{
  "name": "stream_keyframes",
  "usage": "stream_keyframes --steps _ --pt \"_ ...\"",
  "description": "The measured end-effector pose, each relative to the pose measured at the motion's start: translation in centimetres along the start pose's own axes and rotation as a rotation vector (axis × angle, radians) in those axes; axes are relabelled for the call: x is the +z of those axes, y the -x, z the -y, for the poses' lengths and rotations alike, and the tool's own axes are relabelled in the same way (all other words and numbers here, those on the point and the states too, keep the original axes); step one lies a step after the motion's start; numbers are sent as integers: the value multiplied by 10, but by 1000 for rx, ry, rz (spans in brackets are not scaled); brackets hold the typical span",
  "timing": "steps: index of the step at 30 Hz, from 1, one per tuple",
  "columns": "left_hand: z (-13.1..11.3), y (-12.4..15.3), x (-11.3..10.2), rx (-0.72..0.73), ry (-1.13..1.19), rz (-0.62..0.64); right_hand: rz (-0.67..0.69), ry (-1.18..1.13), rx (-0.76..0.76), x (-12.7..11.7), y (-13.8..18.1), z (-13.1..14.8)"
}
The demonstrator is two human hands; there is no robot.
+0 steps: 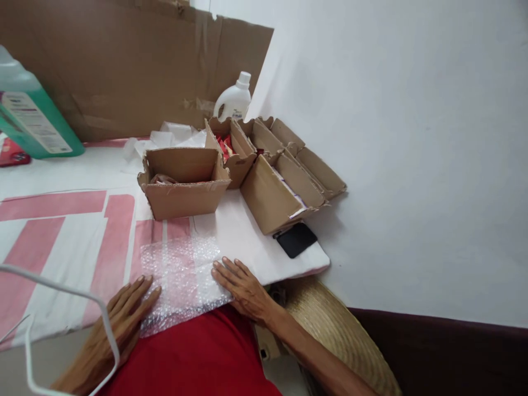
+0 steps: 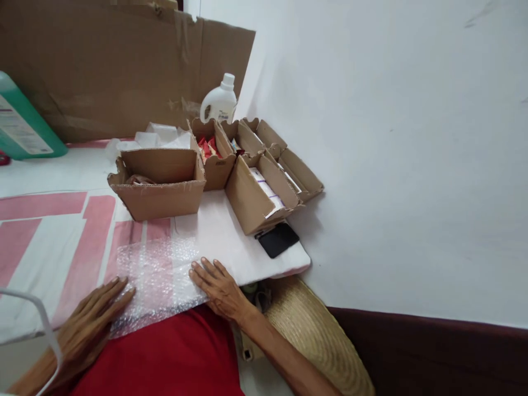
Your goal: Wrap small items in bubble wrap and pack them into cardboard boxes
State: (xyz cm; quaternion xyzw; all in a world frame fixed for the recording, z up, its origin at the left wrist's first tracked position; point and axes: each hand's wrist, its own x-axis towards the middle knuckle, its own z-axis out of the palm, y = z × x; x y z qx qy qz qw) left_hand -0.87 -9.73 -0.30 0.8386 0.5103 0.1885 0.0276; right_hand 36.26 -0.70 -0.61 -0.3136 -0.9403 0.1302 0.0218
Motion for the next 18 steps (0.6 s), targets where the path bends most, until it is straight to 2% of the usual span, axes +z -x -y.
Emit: stream_keyframes --steps 5,11,13,15,18 --pt "8 0 4 62 55 22 -125 -13 -59 5 2 0" --pt "22 -1 9 0 213 -109 -380 -188 -8 11 0 6" --pt "21 -6 10 -82 288 -125 -462 -296 49 12 -5 10" --pt "16 -13 9 -247 361 -135 -548 -391 135 12 -12 15" --pt "4 -23 9 -495 380 -194 -654 -446 361 15 -26 26"
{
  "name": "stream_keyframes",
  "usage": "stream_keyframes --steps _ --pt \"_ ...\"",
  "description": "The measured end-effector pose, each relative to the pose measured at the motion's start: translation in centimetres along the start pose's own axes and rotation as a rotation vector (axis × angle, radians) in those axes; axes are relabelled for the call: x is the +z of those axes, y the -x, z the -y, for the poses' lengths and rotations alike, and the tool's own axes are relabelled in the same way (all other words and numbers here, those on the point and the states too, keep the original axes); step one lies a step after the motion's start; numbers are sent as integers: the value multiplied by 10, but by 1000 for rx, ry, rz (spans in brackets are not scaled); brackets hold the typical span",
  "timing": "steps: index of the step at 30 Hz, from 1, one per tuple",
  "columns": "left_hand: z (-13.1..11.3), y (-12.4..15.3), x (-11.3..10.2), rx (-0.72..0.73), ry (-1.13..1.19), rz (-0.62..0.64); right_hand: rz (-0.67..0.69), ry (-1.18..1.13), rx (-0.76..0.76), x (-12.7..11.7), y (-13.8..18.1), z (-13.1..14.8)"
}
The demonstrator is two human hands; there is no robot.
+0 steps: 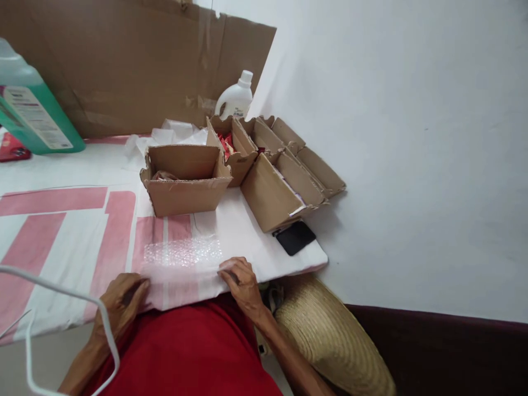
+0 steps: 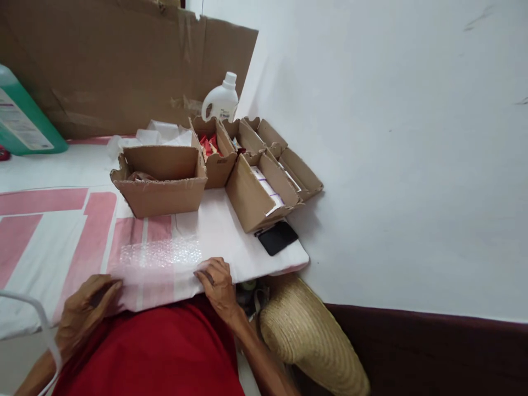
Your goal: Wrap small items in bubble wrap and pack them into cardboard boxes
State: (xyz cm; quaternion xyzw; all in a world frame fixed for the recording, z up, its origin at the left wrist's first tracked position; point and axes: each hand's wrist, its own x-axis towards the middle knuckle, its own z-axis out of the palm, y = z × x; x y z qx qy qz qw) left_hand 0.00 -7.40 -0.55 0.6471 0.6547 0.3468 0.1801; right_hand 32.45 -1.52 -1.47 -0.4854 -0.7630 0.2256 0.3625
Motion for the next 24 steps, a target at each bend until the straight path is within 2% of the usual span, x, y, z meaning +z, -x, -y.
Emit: stream_keyframes --steps 4,10,14,21,24 --pt "-14 -3 9 -75 -56 -113 -116 118 140 18 -3 13" --pt "-18 -8 13 -68 -135 -127 -192 166 203 27 -7 20" --pt "-18 -11 13 -76 -170 -112 -193 189 202 28 -10 18" --pt "-28 -14 14 -209 -243 -122 -206 338 200 29 -16 17" --pt "-41 -16 8 -273 -380 -44 -221 537 74 33 -17 23"
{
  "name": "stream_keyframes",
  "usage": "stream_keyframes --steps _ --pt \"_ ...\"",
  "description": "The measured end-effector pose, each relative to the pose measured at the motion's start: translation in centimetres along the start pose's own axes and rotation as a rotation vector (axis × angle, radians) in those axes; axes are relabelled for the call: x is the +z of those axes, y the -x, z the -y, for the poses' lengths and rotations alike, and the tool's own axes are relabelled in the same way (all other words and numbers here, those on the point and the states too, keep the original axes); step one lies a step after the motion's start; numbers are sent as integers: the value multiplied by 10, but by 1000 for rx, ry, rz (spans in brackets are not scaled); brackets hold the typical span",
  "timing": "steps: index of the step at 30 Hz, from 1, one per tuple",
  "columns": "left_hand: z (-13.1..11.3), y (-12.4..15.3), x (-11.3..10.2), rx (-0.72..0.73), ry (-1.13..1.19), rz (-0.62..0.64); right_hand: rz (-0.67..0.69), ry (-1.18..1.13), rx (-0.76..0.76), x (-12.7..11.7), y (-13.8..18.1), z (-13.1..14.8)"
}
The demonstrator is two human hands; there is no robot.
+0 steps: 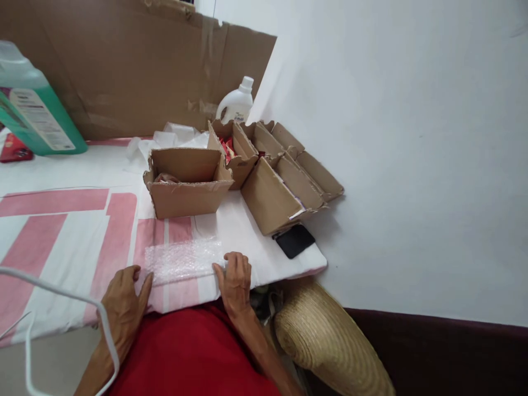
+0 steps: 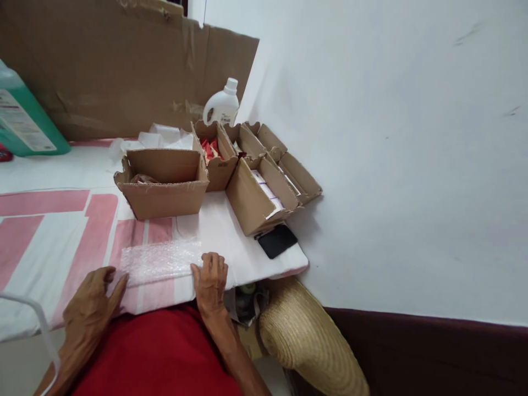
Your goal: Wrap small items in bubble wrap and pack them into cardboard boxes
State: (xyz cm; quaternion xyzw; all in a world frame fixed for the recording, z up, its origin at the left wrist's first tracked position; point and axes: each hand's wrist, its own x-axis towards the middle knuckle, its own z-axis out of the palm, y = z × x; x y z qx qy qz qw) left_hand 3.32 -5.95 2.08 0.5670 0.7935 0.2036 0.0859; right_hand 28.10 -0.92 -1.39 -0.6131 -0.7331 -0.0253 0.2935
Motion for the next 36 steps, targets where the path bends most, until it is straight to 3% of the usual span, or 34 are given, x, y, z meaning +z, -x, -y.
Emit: stream_keyframes --steps 2,5,11,17,21,25,29,36 --pt "-7 -2 -8 -48 -96 108 -13 69 -151 1 1 10" --pt "-16 -6 -16 -114 -174 247 4 -32 -296 2 4 30" --pt "-18 -14 -21 -149 -74 240 253 -228 -476 2 11 53" --pt "-15 -20 -22 -238 122 268 371 -162 -494 4 11 51" --pt "-10 -16 -19 -289 413 261 403 -109 -500 3 8 54" --pt "-17 -16 -18 -337 681 424 458 -178 -462 -2 2 52" --pt "-41 -24 -13 -226 794 504 476 -325 -404 -7 -5 46" --pt "-70 -38 19 -60 753 451 449 -443 -441 -7 -1 34"
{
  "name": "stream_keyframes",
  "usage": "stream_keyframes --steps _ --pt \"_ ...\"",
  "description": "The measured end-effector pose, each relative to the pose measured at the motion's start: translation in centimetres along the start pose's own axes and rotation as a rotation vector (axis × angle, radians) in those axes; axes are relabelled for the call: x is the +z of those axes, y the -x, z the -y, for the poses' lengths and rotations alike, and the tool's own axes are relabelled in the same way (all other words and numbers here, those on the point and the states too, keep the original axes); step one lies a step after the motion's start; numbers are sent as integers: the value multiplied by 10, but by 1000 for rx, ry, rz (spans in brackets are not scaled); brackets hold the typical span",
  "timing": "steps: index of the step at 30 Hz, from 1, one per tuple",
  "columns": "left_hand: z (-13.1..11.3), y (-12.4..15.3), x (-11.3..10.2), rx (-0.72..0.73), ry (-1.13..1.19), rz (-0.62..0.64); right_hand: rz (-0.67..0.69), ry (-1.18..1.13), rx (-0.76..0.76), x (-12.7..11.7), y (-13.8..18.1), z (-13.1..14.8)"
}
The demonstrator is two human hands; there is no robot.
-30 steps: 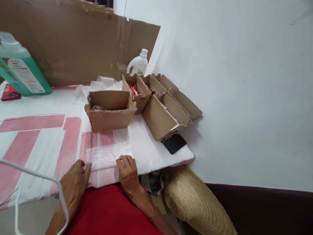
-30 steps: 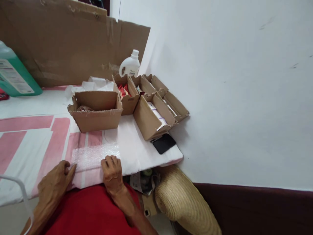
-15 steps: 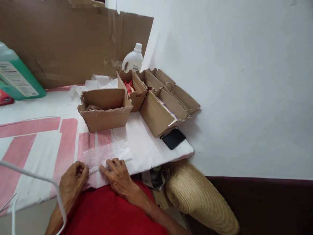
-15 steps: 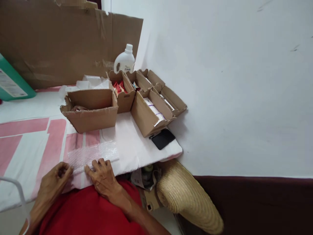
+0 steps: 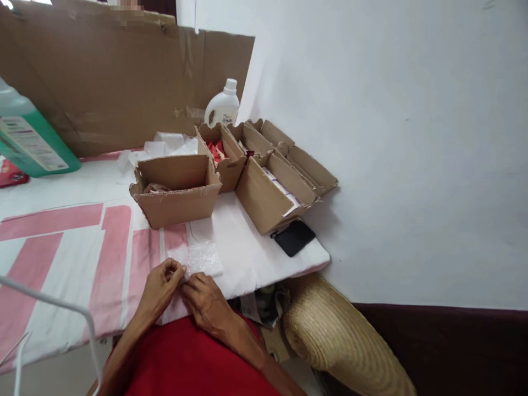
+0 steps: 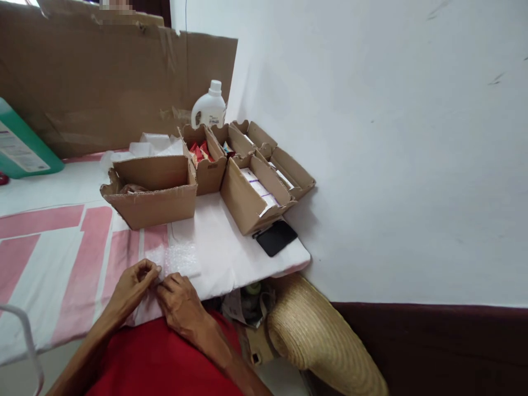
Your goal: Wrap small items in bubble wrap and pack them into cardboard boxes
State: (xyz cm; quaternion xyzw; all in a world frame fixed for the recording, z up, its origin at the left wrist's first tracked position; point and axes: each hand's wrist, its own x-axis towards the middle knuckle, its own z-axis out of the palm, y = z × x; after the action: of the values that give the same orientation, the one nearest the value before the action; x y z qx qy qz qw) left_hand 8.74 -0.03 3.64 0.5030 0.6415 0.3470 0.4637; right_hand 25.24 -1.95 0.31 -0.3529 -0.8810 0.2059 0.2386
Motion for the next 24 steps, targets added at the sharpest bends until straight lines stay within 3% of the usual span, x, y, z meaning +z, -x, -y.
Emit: stream_keyframes --steps 6,10,16,20,24 --pt "4 6 2 34 -94 36 -246 -103 -4 -6 14 4" --pt "5 11 -2 67 -123 37 -228 94 102 -4 11 7" --pt "12 19 -16 -10 -268 -225 -179 183 120 12 9 -3" --pt "13 21 -18 -149 -73 -139 -223 170 110 13 12 -6" --pt "0 20 -9 -101 127 -25 -272 115 162 14 11 -5"
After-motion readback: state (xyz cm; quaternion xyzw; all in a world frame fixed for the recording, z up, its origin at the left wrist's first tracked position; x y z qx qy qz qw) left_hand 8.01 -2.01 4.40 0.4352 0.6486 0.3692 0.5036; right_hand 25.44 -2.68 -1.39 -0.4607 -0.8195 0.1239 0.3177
